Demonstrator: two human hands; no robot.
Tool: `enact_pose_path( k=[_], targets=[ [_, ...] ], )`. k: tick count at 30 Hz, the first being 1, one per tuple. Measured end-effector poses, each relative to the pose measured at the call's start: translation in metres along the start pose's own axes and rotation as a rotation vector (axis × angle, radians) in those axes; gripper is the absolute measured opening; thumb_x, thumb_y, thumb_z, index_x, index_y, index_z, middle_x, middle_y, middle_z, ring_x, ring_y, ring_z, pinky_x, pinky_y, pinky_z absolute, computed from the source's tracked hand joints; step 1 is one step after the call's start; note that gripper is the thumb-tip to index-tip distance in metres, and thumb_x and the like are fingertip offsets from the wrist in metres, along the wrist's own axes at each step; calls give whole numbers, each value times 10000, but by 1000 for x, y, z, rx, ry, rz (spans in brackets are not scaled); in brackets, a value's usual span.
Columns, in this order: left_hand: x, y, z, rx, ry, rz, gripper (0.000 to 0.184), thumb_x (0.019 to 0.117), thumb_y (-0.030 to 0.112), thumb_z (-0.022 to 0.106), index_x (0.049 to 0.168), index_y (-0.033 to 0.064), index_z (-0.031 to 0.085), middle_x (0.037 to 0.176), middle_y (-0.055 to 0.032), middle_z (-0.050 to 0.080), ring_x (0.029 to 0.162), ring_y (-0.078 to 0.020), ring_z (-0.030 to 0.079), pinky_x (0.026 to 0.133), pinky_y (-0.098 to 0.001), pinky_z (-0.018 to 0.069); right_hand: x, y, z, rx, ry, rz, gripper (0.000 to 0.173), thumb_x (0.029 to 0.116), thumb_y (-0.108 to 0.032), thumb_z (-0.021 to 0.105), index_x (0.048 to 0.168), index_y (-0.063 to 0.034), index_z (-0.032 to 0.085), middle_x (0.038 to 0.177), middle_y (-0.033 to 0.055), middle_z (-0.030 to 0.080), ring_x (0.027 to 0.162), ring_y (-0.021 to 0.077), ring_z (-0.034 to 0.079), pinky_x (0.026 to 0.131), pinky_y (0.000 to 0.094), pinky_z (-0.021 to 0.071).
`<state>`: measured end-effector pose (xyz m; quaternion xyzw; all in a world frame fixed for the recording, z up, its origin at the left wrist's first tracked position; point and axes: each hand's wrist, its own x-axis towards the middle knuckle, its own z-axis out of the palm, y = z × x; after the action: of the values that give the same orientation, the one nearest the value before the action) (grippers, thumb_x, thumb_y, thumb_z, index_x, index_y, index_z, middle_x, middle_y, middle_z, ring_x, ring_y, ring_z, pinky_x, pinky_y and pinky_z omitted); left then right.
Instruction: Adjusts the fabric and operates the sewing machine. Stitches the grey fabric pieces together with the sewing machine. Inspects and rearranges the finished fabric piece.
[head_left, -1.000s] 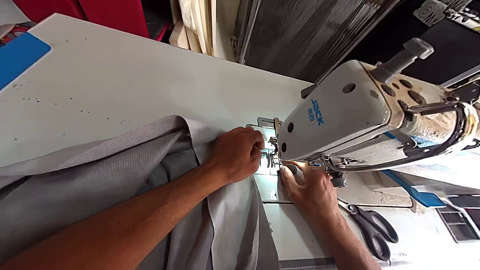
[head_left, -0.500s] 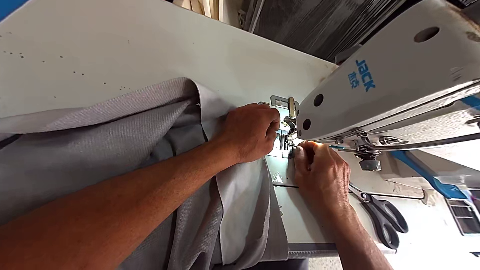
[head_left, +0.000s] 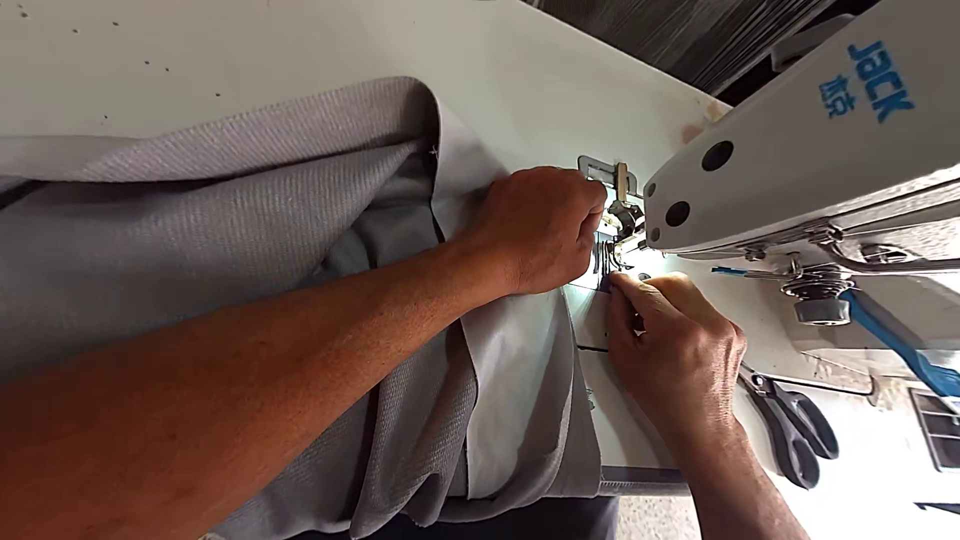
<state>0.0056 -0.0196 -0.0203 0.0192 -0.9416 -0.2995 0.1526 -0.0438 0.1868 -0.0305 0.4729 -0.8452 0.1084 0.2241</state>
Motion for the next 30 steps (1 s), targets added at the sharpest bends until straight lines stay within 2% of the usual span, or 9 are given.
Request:
enact_pose_path(
  k=[5, 7, 10, 15, 20, 25, 27, 30],
  targets=[
    [0, 0, 0, -8, 1, 2, 165, 928, 148, 547, 935, 131, 711, 873, -18, 641, 879, -179, 637, 720, -402, 477, 4, -3, -8, -34, -107, -51, 282, 981, -97, 536, 1118, -24, 771, 850, 124, 650, 760, 275, 638, 602, 394, 490],
    [0, 0, 0, -12, 3, 7, 163, 929, 145, 545, 931, 128, 707, 865, -17, 630, 871, -179, 630, 713, -395, 472, 1, -3, -6, -37, -98, -29, 317, 968, -92, 519, 1157, -31, 766, 859, 123, 658, 779, 278, 642, 619, 395, 493],
    [0, -1, 0, -16, 6, 18, 168, 933, 148, 537, 922, 129, 704, 865, -18, 628, 874, -178, 629, 722, -391, 472, -4, -4, -3, -31, -55, 34, 336, 968, -111, 499, 1153, -45, 772, 891, 124, 689, 821, 272, 667, 647, 398, 510],
    [0, -2, 1, -12, 6, 23, 157, 919, 154, 545, 910, 133, 701, 862, -18, 635, 879, -184, 633, 714, -400, 474, -3, -3, -3, 44, -96, 57, 356, 972, -102, 478, 1178, -44, 762, 916, 114, 683, 853, 259, 649, 696, 395, 511],
    [0, -1, -1, -5, -8, 23, 156, 921, 156, 548, 927, 133, 702, 875, -26, 635, 891, -199, 633, 714, -408, 475, -7, 1, -5, 51, -163, 72, 427, 981, -105, 434, 1305, -83, 711, 963, 94, 668, 873, 240, 626, 713, 378, 510],
    [0, -1, -1, -22, -14, 24, 148, 919, 147, 559, 924, 129, 706, 868, -24, 634, 877, -197, 634, 706, -406, 483, -14, -9, -3, 44, -84, 149, 414, 985, -115, 438, 1269, -106, 739, 854, 61, 635, 810, 209, 605, 676, 349, 479],
    [-1, -2, -1, -28, -6, 32, 145, 916, 147, 567, 921, 124, 710, 867, -28, 640, 874, -202, 639, 703, -414, 489, -18, -14, -7, 62, -88, 187, 407, 975, -119, 445, 1243, -112, 752, 861, 51, 646, 808, 192, 614, 676, 338, 485],
    [-1, -1, -1, -27, -23, 28, 137, 911, 150, 569, 918, 126, 704, 871, -28, 640, 878, -199, 636, 711, -413, 482, -23, -15, -13, 105, -90, 256, 406, 968, -145, 443, 1208, -140, 771, 843, 4, 623, 747, 120, 579, 621, 292, 452]
  ],
)
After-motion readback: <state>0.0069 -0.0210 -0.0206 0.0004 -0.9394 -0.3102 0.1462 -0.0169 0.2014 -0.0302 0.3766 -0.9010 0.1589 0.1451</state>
